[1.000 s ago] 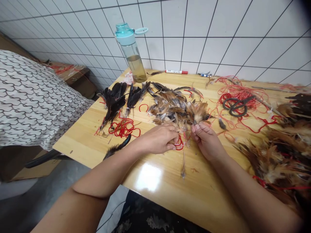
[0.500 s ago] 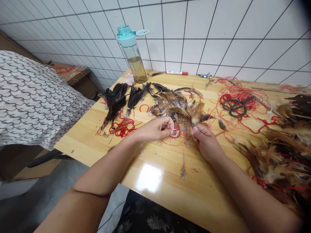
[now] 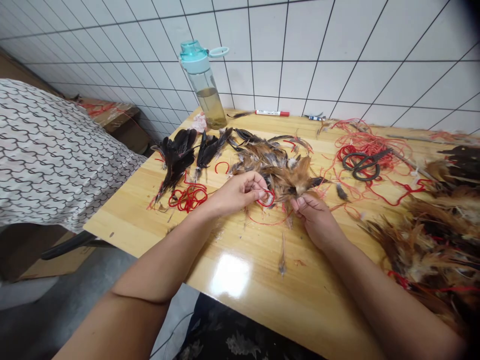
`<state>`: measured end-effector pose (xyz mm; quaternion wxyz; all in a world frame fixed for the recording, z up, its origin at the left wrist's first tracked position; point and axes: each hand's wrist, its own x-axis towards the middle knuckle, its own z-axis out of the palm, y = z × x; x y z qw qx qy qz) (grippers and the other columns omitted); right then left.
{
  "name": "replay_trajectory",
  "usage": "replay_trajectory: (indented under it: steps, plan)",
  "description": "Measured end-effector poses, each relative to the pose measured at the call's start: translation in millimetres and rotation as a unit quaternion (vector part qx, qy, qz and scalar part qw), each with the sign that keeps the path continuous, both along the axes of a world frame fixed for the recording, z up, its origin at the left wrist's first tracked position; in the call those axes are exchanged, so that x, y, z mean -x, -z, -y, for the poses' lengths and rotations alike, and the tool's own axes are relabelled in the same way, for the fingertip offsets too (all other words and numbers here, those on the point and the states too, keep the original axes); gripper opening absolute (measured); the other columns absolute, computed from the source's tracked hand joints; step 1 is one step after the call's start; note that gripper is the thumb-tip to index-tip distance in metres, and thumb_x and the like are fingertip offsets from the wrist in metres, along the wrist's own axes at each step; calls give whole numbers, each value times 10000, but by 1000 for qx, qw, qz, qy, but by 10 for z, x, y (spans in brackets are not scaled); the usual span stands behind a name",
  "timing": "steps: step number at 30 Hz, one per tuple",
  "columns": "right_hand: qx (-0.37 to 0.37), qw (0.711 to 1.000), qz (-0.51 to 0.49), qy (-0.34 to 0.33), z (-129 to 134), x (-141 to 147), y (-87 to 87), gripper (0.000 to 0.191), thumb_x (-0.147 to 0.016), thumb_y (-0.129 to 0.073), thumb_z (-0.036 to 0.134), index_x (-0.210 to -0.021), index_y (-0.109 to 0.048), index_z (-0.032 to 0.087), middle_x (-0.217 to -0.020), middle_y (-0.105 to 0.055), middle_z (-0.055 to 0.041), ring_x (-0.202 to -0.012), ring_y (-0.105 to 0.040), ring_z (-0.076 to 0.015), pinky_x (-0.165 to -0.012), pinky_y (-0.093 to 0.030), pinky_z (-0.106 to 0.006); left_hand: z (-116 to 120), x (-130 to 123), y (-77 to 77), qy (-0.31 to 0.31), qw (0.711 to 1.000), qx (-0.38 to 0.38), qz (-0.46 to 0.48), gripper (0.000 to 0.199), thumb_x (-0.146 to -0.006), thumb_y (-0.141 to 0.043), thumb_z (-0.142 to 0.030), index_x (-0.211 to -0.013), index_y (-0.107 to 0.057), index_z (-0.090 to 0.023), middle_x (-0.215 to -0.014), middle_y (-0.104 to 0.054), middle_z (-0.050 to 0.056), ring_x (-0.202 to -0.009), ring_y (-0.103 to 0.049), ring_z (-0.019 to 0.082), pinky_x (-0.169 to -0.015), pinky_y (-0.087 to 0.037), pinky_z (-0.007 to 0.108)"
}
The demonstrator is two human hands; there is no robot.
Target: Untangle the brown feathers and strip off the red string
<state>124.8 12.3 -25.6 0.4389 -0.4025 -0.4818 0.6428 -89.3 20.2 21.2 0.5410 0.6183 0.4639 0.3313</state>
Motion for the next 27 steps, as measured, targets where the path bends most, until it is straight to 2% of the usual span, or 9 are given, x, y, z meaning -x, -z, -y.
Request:
replay_trajectory:
  steps: [7, 13, 20, 23, 27]
  plan:
    - [-16, 1000, -11, -15, 33, 5, -36, 416, -740, -657, 564, -590, -506, 207, -640, -448, 10, -639, -391, -142, -642, -333, -288, 48, -98, 22, 1, 999, -9, 31, 176, -791, -647, -248, -874, -536, -138, -742, -585, 4, -685, -552, 86, -666, -423, 215]
    - [-63, 994, 34, -78, 23, -17, -17, 427, -727, -659, 592, -591, -543, 204, -639, -452, 11, -644, -391, -143, -656, -321, -293, 111, -238, 84, 21, 998, -22, 49, 180, -773, -651, -244, -850, -522, -145, -778, -582, 11, -727, -551, 109, -706, -421, 240]
    - [12, 997, 23, -77, -20, -37, -46, 508, -689, -648, 657, -560, -473, 198, -552, -401, 43, -551, -326, -111, -584, -286, -273, 138, -271, 74, 35, 997, 8, 70, 214, -767, -646, -263, -886, -510, -147, -727, -548, -9, -671, -520, 91, -655, -392, 218]
    - [22, 996, 26, -82, -14, -30, -64, 502, -696, -646, 648, -564, -466, 199, -557, -404, 40, -560, -336, -114, -580, -288, -270, 132, -260, 77, 14, 998, -34, 46, 169, -782, -616, -246, -880, -518, -151, -748, -560, -2, -687, -528, 98, -665, -414, 226]
    - [3, 995, 51, -91, 1, -33, -72, 457, -721, -650, 598, -578, -490, 195, -591, -439, 30, -601, -379, -122, -614, -318, -272, 126, -227, 120, -24, 983, -153, -95, 74, -798, -571, -197, -861, -559, -160, -774, -607, 14, -713, -554, 120, -673, -429, 238]
